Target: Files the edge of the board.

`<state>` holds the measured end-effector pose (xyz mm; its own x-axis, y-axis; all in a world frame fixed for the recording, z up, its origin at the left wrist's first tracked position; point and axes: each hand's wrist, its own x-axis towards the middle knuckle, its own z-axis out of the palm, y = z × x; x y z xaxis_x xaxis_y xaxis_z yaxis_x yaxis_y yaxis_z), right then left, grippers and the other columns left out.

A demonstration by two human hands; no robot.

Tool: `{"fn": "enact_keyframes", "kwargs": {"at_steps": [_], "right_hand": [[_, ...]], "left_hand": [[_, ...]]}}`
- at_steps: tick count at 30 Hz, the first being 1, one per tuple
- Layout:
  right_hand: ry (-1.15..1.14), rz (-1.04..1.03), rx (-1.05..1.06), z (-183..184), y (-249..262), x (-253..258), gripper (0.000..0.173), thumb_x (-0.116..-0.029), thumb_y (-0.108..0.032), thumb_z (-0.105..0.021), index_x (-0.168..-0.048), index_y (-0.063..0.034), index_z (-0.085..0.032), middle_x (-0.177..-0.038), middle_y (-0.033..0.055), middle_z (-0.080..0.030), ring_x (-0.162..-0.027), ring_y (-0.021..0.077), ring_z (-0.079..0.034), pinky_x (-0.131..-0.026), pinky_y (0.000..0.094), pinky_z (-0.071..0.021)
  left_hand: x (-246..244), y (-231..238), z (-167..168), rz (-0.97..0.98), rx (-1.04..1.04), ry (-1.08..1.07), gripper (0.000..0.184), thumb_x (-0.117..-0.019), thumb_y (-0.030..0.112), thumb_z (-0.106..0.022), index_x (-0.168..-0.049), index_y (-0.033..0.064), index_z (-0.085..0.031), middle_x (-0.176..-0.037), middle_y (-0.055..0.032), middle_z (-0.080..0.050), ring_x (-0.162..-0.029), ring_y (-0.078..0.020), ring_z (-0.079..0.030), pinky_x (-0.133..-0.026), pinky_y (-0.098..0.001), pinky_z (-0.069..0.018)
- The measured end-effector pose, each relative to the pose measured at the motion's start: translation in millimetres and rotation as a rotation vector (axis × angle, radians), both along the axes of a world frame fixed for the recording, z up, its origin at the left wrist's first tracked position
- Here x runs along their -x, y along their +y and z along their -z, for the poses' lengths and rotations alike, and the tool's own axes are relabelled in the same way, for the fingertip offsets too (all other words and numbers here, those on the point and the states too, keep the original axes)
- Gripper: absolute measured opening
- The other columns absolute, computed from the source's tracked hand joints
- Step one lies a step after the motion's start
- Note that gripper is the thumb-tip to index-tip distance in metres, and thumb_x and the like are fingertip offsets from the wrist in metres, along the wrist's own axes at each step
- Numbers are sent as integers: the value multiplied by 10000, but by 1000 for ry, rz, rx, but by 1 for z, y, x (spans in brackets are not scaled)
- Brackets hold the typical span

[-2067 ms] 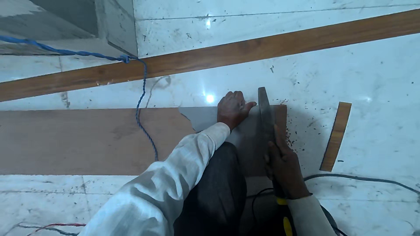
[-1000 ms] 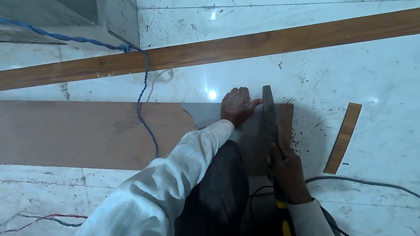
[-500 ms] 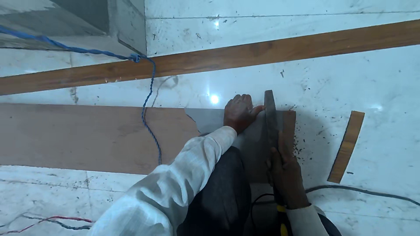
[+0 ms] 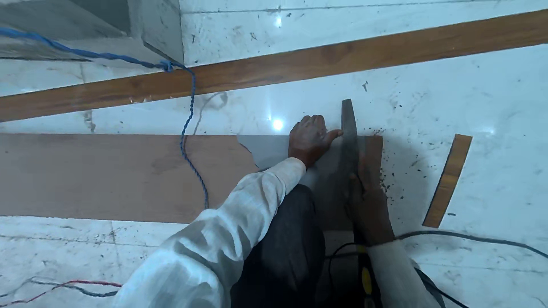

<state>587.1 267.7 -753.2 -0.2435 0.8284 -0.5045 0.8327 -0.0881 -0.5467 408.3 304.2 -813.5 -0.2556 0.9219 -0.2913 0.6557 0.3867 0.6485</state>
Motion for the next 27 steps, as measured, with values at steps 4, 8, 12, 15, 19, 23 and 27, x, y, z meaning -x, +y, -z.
{"fn": "enact_keyframes", "kwargs": {"at_steps": [4, 8, 12, 15, 19, 23, 27], "right_hand": [[12, -17, -96, 0, -22, -10, 539, -1034, -85, -498, -1552, 10, -385, -779, 207, -659, -545, 294, -587, -513, 481, -512], [-39, -13, 3, 2, 12, 9, 556, -1091, -139, -463, -1616, -91, -287, -1048, 292, -689, -774, 419, -666, -712, 599, -522], [151, 107, 115, 2, 8, -6, 530, -1096, -186, -446, -1609, -131, -322, -722, 116, -597, -472, 188, -505, -437, 369, -468], [284, 243, 256, -8, -6, -23, 559, -1091, -183, -426, -1628, -182, -272, -617, 27, -517, -389, 112, -442, -354, 292, -423], [302, 275, 314, -11, -5, -24, 561, -1098, -192, -420, -1633, -186, -254, -614, 27, -500, -379, 113, -437, -349, 292, -429], [302, 258, 314, -6, -6, -27, 568, -1095, -183, -433, -1635, -209, -259, -619, 40, -508, -392, 117, -440, -357, 287, -424], [316, 277, 344, -7, -9, -25, 567, -1097, -185, -436, -1635, -211, -258, -620, 35, -505, -383, 115, -440, -353, 282, -431]], "left_hand": [[3, 2, -1, -15, 11, -14, 471, -988, 413, -663, -916, -52, -676, -981, -202, -694, -1004, -362, -668, -858, -517, -504], [0, 0, -3, 4, 64, -25, 488, -996, 430, -646, -964, -55, -679, -997, -213, -683, -1004, -370, -664, -858, -525, -508], [3, 1, 0, -18, 12, -24, 483, -983, 431, -666, -919, -48, -678, -962, -205, -689, -977, -369, -669, -835, -522, -508], [2, -2, 5, -18, -13, -32, 486, -972, 447, -675, -906, -34, -675, -953, -190, -687, -969, -362, -664, -833, -516, -506], [2, 1, 5, -46, 2, -39, 479, -941, 459, -719, -880, -14, -676, -944, -170, -680, -953, -341, -655, -820, -501, -504], [1, 2, 2, -57, 44, -46, 465, -939, 453, -724, -872, -4, -671, -953, -158, -676, -964, -326, -645, -828, -493, -489], [2, 4, 1, -42, 71, -47, 470, -951, 458, -711, -854, 2, -658, -958, -149, -669, -965, -314, -636, -827, -484, -482]]}}
